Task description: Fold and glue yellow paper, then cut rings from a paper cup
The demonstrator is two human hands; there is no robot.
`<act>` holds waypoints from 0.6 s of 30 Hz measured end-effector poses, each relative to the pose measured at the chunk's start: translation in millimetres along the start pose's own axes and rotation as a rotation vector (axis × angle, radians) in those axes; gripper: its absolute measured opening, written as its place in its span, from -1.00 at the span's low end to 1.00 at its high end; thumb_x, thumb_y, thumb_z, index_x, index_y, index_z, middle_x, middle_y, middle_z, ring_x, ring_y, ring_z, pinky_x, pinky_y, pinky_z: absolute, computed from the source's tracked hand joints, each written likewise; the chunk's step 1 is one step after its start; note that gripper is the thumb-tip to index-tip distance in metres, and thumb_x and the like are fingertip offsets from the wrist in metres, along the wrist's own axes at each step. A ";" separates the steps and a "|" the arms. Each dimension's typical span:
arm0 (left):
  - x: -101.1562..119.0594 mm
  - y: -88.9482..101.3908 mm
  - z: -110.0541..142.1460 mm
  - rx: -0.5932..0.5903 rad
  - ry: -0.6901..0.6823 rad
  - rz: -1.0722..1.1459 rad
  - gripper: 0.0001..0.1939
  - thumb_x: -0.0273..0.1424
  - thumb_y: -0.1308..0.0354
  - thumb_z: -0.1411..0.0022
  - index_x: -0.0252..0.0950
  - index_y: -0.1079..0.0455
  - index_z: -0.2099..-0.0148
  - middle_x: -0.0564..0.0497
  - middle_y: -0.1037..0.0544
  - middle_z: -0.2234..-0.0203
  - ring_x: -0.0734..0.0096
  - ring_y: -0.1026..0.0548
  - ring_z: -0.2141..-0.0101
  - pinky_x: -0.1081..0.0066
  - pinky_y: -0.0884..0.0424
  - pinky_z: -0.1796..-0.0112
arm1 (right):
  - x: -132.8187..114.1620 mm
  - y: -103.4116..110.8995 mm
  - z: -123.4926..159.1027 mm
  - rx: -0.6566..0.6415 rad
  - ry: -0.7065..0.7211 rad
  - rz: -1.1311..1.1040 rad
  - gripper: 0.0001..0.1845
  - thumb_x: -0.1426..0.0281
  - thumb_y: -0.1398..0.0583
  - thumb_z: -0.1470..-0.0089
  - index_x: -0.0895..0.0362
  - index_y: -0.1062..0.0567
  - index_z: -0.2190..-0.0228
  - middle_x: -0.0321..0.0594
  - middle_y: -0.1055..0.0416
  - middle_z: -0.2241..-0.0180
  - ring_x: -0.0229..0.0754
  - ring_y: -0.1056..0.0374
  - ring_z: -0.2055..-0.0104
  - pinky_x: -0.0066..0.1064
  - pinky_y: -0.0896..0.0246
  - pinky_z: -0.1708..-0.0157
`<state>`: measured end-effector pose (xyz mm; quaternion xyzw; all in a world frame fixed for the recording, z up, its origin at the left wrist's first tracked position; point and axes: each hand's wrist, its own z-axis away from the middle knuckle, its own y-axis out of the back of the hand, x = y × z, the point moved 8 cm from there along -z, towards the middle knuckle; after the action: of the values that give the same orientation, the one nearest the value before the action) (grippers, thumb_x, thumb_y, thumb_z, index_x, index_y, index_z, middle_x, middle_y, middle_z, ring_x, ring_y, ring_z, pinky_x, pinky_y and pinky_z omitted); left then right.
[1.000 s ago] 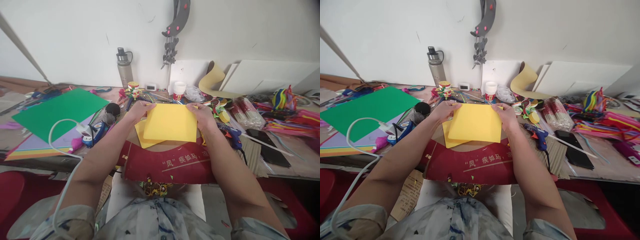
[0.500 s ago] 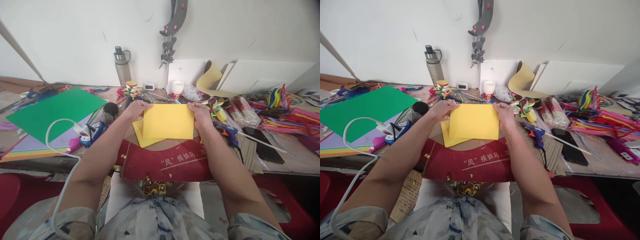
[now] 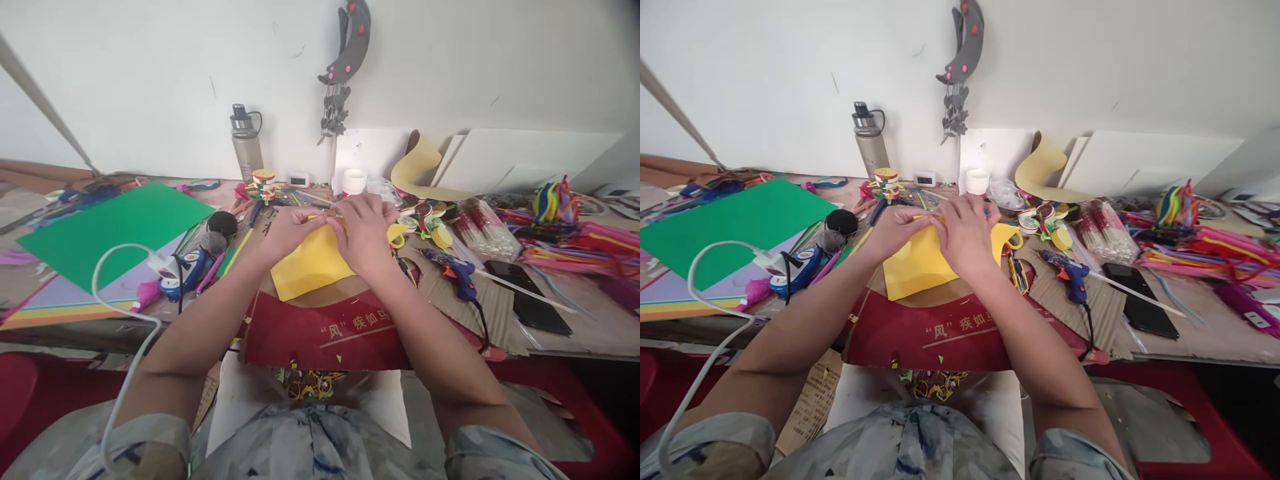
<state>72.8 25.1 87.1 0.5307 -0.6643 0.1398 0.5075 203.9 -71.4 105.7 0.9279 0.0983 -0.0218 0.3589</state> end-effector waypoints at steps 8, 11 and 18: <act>11.7 2.1 6.1 0.057 -0.127 -0.157 -0.56 0.04 -0.30 -0.35 -0.22 -0.74 0.23 -0.07 -0.79 0.24 0.21 -0.70 0.20 0.34 -0.54 0.13 | 6.2 -10.2 -5.1 -0.086 0.035 -0.043 -0.60 0.27 0.01 -0.55 0.04 -0.57 0.23 -0.12 -0.58 0.20 0.05 -0.35 0.04 -0.09 0.09 0.00; 10.2 6.8 6.7 0.074 -0.085 -0.130 -0.65 -0.05 -0.35 -0.32 -0.23 -0.74 0.25 -0.06 -0.79 0.26 0.20 -0.70 0.19 0.33 -0.54 0.12 | 12.1 -9.2 -3.7 -0.065 0.058 -0.103 -0.56 0.23 0.02 -0.55 0.04 -0.56 0.27 -0.12 -0.58 0.23 0.04 -0.34 0.07 -0.09 0.09 0.00; -5.1 40.3 3.3 0.145 0.117 0.022 -0.69 -0.13 -0.39 -0.26 -0.29 -0.72 0.28 -0.05 -0.74 0.31 0.16 -0.67 0.20 0.37 -0.49 0.25 | 48.2 -8.5 -3.0 -0.051 -0.013 -0.134 -0.46 0.09 0.07 -0.53 0.01 -0.55 0.31 -0.14 -0.60 0.25 0.08 -0.38 0.07 -0.02 0.01 -0.07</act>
<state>36.5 41.5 95.7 0.5497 -0.6272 0.2238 0.5043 249.3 -55.3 96.9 0.9097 0.1585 -0.0492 0.3808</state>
